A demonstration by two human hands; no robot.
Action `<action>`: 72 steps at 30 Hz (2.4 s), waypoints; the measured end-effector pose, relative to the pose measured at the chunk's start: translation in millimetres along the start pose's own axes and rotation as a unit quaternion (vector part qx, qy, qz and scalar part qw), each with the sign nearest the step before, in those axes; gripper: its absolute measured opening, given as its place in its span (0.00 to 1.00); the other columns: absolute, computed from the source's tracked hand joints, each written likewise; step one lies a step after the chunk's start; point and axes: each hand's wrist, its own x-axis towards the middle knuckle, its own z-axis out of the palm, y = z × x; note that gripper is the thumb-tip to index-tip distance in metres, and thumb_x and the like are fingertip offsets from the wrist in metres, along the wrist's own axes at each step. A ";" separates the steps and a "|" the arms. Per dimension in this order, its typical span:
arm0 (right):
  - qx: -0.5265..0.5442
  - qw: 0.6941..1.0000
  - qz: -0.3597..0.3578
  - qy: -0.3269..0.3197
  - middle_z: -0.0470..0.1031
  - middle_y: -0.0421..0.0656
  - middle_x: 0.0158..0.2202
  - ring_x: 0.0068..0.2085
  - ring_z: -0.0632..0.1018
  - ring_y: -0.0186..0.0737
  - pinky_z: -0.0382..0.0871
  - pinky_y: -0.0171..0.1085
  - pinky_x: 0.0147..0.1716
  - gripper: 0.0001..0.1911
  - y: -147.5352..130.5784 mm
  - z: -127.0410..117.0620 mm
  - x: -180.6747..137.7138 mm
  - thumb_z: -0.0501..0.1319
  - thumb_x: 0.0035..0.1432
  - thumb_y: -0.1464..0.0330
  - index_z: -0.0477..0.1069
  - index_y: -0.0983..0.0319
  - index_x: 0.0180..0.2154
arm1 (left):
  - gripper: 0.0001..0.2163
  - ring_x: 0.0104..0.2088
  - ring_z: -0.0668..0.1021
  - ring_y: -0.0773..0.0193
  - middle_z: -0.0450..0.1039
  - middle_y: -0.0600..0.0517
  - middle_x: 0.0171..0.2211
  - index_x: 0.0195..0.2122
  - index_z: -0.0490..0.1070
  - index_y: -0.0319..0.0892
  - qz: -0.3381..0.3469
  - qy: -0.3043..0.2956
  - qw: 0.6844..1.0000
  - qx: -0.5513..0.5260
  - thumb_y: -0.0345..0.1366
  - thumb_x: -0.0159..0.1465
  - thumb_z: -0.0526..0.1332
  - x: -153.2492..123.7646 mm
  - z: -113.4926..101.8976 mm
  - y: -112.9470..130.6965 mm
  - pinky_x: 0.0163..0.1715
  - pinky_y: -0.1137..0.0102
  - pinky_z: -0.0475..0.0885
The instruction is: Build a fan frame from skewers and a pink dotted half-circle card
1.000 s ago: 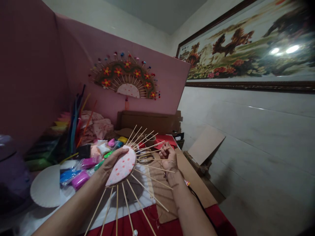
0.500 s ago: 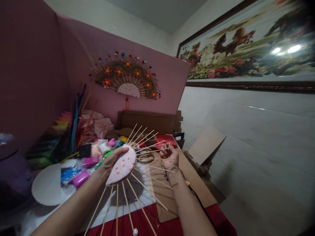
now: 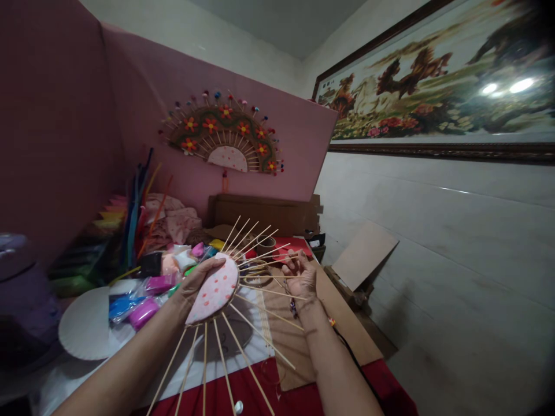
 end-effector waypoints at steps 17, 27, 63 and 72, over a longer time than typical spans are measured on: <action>0.027 0.996 0.016 -0.080 0.65 0.34 0.21 0.18 0.60 0.24 0.49 0.26 0.13 0.13 -1.2 0.2 -0.5 0.67 0.40 0.70 0.61 0.61 0.22 | 0.06 0.21 0.79 0.57 0.77 0.43 0.22 0.32 0.70 0.32 0.050 -0.018 0.998 -0.046 0.23 0.58 0.54 -10.0 7.4 1.2 0.22 0.66 0.76; 0.016 0.994 0.012 -0.106 0.60 0.34 0.22 0.18 0.56 0.24 0.46 0.25 0.12 0.12 -1.6 3.8 -4.6 0.65 0.43 0.69 0.61 0.62 0.22 | 0.10 0.22 0.79 0.56 0.77 0.44 0.22 0.39 0.71 0.31 0.041 -0.047 0.997 -0.044 0.26 0.59 0.53 -16.9 16.6 -0.1 0.23 0.66 0.76; -0.161 0.942 0.197 -0.218 0.63 0.37 0.14 0.18 0.66 0.31 0.63 0.34 0.20 0.14 6.8 34.6 -50.4 0.58 0.52 0.56 0.70 0.58 0.23 | 0.07 0.20 0.78 0.57 0.77 0.47 0.23 0.32 0.70 0.36 0.082 -0.077 0.994 -0.001 0.26 0.51 0.62 -31.8 31.5 -6.2 0.19 0.66 0.75; -0.089 0.946 0.210 -0.232 0.52 0.31 0.14 0.15 0.49 0.23 0.45 0.28 0.14 0.16 7.8 21.3 -35.0 0.61 0.51 0.61 0.61 0.62 0.19 | 0.13 0.24 0.79 0.58 0.77 0.46 0.27 0.40 0.70 0.36 0.100 -0.143 0.985 -0.002 0.26 0.51 0.62 -34.3 37.1 -5.6 0.25 0.67 0.76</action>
